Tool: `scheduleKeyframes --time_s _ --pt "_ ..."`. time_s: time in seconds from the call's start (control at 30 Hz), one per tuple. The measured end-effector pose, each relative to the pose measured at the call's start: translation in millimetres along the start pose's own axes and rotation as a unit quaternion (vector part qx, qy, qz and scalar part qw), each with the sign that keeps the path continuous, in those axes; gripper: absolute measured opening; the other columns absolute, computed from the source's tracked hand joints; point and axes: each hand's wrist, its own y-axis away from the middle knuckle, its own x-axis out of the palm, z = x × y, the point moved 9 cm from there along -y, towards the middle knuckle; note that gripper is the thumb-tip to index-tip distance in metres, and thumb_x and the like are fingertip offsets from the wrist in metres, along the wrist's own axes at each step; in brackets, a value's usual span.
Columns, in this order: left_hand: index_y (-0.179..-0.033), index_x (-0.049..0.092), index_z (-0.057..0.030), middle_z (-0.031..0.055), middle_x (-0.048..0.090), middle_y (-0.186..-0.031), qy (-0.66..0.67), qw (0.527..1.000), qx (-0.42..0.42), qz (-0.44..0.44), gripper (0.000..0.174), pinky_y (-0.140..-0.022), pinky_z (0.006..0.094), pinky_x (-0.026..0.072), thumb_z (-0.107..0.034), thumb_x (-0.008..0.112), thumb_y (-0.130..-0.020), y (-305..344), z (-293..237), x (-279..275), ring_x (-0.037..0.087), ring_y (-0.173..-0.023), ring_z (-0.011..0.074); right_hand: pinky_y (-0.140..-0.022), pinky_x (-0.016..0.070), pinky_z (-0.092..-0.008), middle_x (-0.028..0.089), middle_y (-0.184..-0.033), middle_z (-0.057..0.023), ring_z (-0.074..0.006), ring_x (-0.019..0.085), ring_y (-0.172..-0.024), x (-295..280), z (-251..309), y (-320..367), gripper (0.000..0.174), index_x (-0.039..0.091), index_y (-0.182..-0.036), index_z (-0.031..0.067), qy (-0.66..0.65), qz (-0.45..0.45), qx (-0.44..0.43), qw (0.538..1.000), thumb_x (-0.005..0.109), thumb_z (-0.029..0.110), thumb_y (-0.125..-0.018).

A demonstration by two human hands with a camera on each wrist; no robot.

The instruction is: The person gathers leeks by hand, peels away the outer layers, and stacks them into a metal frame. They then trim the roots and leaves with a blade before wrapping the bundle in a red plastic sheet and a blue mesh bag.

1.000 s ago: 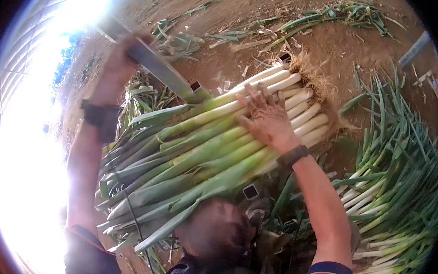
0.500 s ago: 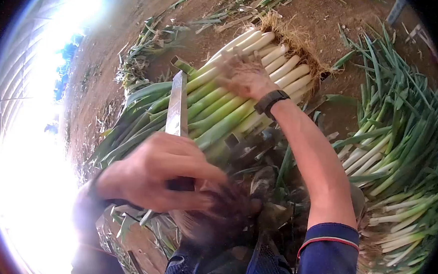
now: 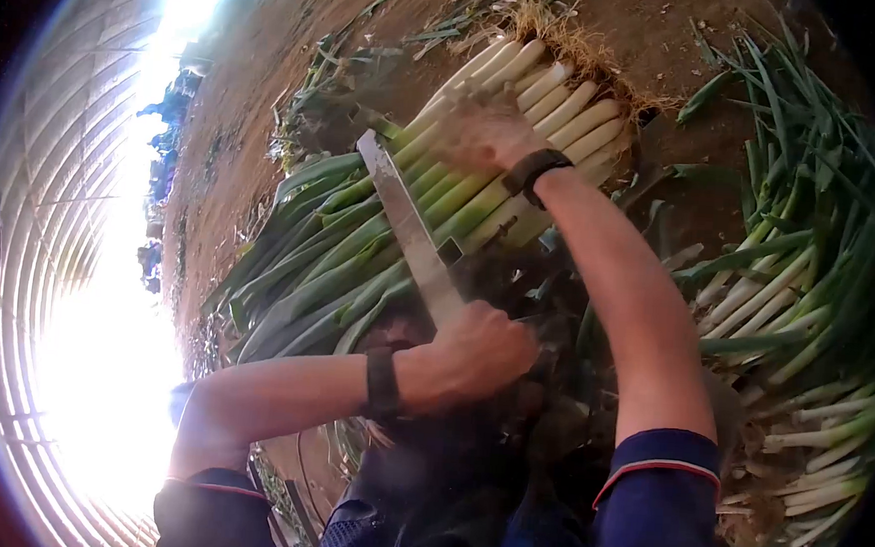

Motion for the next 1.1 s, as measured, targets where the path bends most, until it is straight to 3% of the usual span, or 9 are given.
scheduleKeyframes --time_s 0.13,0.2,0.33,0.4,0.63,0.73,0.83,0.97,1.1 --pt "-0.068 0.072 -0.0122 0.0072 0.072 -0.075 -0.013 1.0 -0.006 0.019 0.004 -0.056 0.0348 0.0522 -0.015 0.069 -0.07 -16.4 -2.0 19.7 0.072 -0.072 0.0237 -0.122 0.0107 -0.05 0.024 -0.16 -0.0191 -0.0366 0.017 -0.149 -18.8 3.6 27.7 0.082 0.031 -0.154 0.0146 -0.274 -0.038 -0.082 0.957 0.043 0.068 -0.093" --pt "-0.069 0.073 -0.0128 0.007 0.072 -0.075 -0.001 0.999 0.005 0.04 0.004 -0.056 0.0352 0.0524 -0.015 0.07 -0.07 -27.9 -4.5 32.5 0.072 -0.073 0.0232 -0.119 0.0217 -0.0497 0.029 -0.157 -0.021 -0.0371 0.027 -0.145 -24.5 18.7 60.7 0.088 0.035 -0.151 0.0091 -0.545 -0.023 -0.142 0.826 0.046 0.071 -0.09" --pt "-0.075 0.073 -0.0113 0.0098 0.072 -0.078 -0.006 0.998 0.002 0.061 0.007 -0.059 0.037 0.0551 -0.015 0.068 -0.074 -37.5 -4.1 52.5 0.073 -0.076 0.0263 -0.119 0.0262 -0.0491 0.029 -0.158 -0.0175 -0.0328 0.024 -0.147 -2.1 49.0 84.4 0.086 0.034 -0.152 0.0103 -0.607 0.008 -0.203 0.768 0.043 0.071 -0.092" --pt "-0.073 0.073 -0.0126 0.0094 0.072 -0.079 -0.021 0.999 -0.006 0.038 0.006 -0.059 0.0366 0.0543 -0.016 0.068 -0.073 -38.2 -2.6 43.3 0.072 -0.077 0.0252 -0.118 0.0271 -0.0485 0.031 -0.156 -0.0184 -0.0319 0.027 -0.146 -10.0 46.2 85.4 0.089 0.033 -0.151 0.0066 -0.713 -0.04 -0.19 0.673 0.043 0.072 -0.091" --pt "-0.08 0.074 -0.0098 0.0119 0.072 -0.081 -0.012 0.995 -0.023 0.098 0.012 -0.065 0.0412 0.0572 -0.016 0.065 -0.076 -45.9 -1.4 47.5 0.073 -0.079 0.0283 -0.119 0.0256 -0.0471 0.03 -0.156 -0.0209 -0.0315 0.027 -0.146 0.5 63.2 72.5 0.094 0.03 -0.151 0.0029 -0.719 0.025 -0.198 0.666 0.042 0.073 -0.09" --pt "-0.08 0.073 -0.0087 0.011 0.071 -0.076 0.061 0.994 -0.089 0.02 0.015 -0.06 0.042 0.056 -0.021 0.066 -0.077 -43.8 8.7 39.7 0.071 -0.073 0.0304 -0.121 0.0236 -0.045 0.031 -0.155 -0.022 -0.0318 0.026 -0.146 18.4 99.8 61.4 0.085 0.03 -0.151 0.0015 -0.583 0.09 -0.292 0.753 0.041 0.065 -0.096" --pt "-0.077 0.072 -0.0078 0.0088 0.069 -0.068 0.1 0.993 -0.068 -0.016 0.02 -0.053 0.0428 0.053 -0.027 0.066 -0.079 -39.2 18.2 14.8 0.069 -0.063 0.0311 -0.118 0.0259 -0.0413 0.035 -0.155 -0.0177 -0.0306 0.029 -0.146 -0.2 90.5 87.8 0.064 0.03 -0.152 0.0041 -0.635 0.035 -0.304 0.709 0.039 0.046 -0.105" --pt "-0.073 0.068 -0.0087 0.0081 0.065 -0.063 0.135 0.975 0.14 -0.103 0.02 -0.053 0.043 0.0513 -0.027 0.063 -0.08 -34.6 -20.4 7.3 0.067 -0.058 0.0296 -0.114 0.0327 -0.0384 0.035 -0.156 -0.0134 -0.026 0.037 -0.141 -32.8 6.3 131.7 0.068 0.033 -0.152 0.0089 -0.624 0.05 -0.295 0.722 0.039 0.053 -0.102" --pt "-0.075 0.064 -0.0065 0.0172 0.063 -0.061 0.05 0.998 -0.003 0.046 0.027 -0.057 0.0476 0.052 -0.033 0.064 -0.074 -45.7 -4.6 10.5 0.066 -0.06 0.0382 -0.105 0.0441 -0.0373 0.052 -0.142 -0.0106 -0.0224 0.054 -0.127 7.3 -149.9 184.9 0.064 0.045 -0.146 0.0073 -0.583 -0.003 -0.059 0.81 0.051 0.051 -0.099"
